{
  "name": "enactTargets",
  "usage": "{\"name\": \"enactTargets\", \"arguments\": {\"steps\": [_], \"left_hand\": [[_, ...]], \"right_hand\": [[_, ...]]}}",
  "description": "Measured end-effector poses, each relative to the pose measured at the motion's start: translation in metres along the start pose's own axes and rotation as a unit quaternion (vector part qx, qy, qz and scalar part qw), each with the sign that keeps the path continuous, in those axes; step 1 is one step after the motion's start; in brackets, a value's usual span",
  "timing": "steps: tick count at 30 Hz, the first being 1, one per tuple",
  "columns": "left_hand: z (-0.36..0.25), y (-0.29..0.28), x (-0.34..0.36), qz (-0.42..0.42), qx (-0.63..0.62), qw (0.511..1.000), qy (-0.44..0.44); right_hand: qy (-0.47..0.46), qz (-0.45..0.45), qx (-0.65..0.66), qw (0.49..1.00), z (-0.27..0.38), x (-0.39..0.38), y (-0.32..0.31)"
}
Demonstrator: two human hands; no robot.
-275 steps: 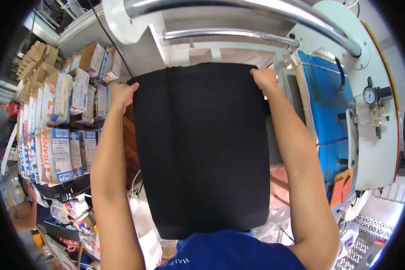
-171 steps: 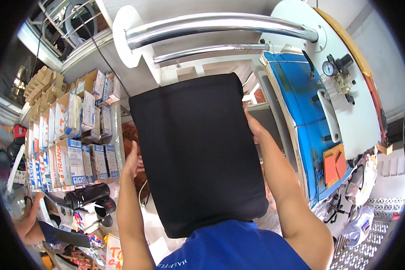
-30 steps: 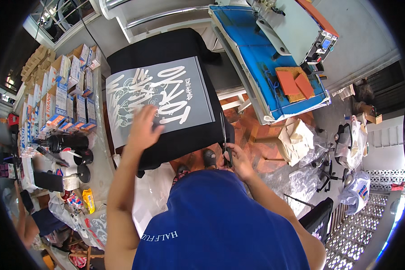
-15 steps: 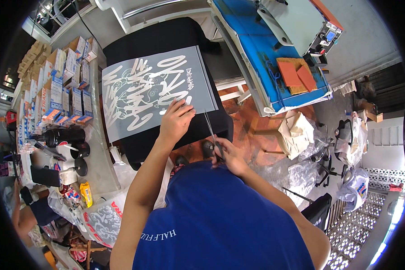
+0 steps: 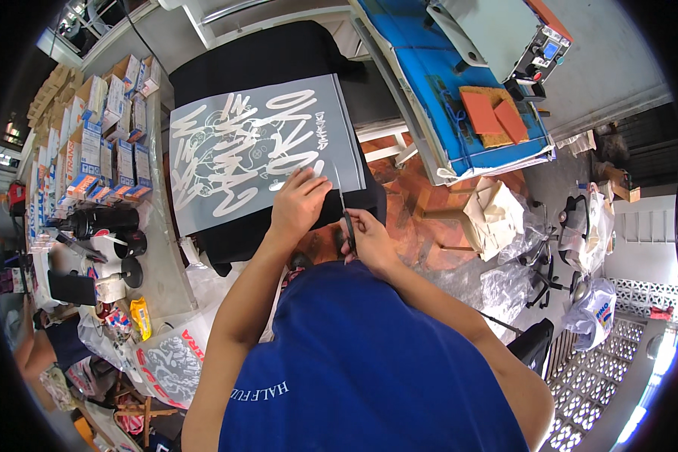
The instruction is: The person places black t-shirts on a heat press, aligns and cuts transfer designs with scissors, and presses them onto the shirts. They handle multiple shirts and transfer sheets, smoothing each design before pressing and stacking finished shirts.
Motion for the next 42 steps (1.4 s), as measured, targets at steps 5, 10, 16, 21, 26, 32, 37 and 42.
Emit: {"name": "enactTargets", "arguments": {"steps": [5, 10, 16, 21, 26, 32, 37, 42], "left_hand": [[-0.019, -0.01, 0.003, -0.012, -0.038, 0.999, -0.028], [-0.021, -0.017, 0.0, -0.034, -0.052, 0.998, -0.033], [-0.032, -0.034, -0.005, -0.041, -0.067, 0.996, -0.048], [-0.039, -0.038, -0.009, -0.048, -0.076, 0.994, -0.068], [-0.046, -0.043, -0.011, -0.047, -0.078, 0.994, -0.062], [-0.055, -0.051, -0.011, -0.063, -0.077, 0.993, -0.063], [-0.054, -0.051, -0.014, -0.067, -0.082, 0.992, -0.073], [-0.055, -0.053, -0.018, -0.075, -0.073, 0.992, -0.065]], "right_hand": [[0.001, -0.012, 0.012, 1.0, 0.014, 0.02, 0.007], [-0.012, -0.009, -0.026, 1.0, 0.009, 0.024, 0.0], [-0.015, -0.016, -0.014, 1.0, 0.024, 0.032, 0.005], [-0.036, -0.023, -0.03, 0.999, 0.014, 0.034, 0.006], [-0.034, -0.028, -0.004, 0.999, 0.018, 0.046, 0.007], [-0.008, -0.032, 0.001, 0.999, 0.028, 0.048, 0.008], [-0.014, -0.028, 0.001, 1.0, 0.022, 0.049, 0.006], [-0.024, -0.028, -0.017, 0.999, 0.021, 0.05, 0.006]]}}
Point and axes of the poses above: each hand's wrist, its own x-axis towards the middle knuckle, its own y-axis out of the palm, z = x × y, the point moved 5 cm from there along x, towards the middle knuckle, and after that the axes turned 12 degrees about -z, right-handed, at the moved point
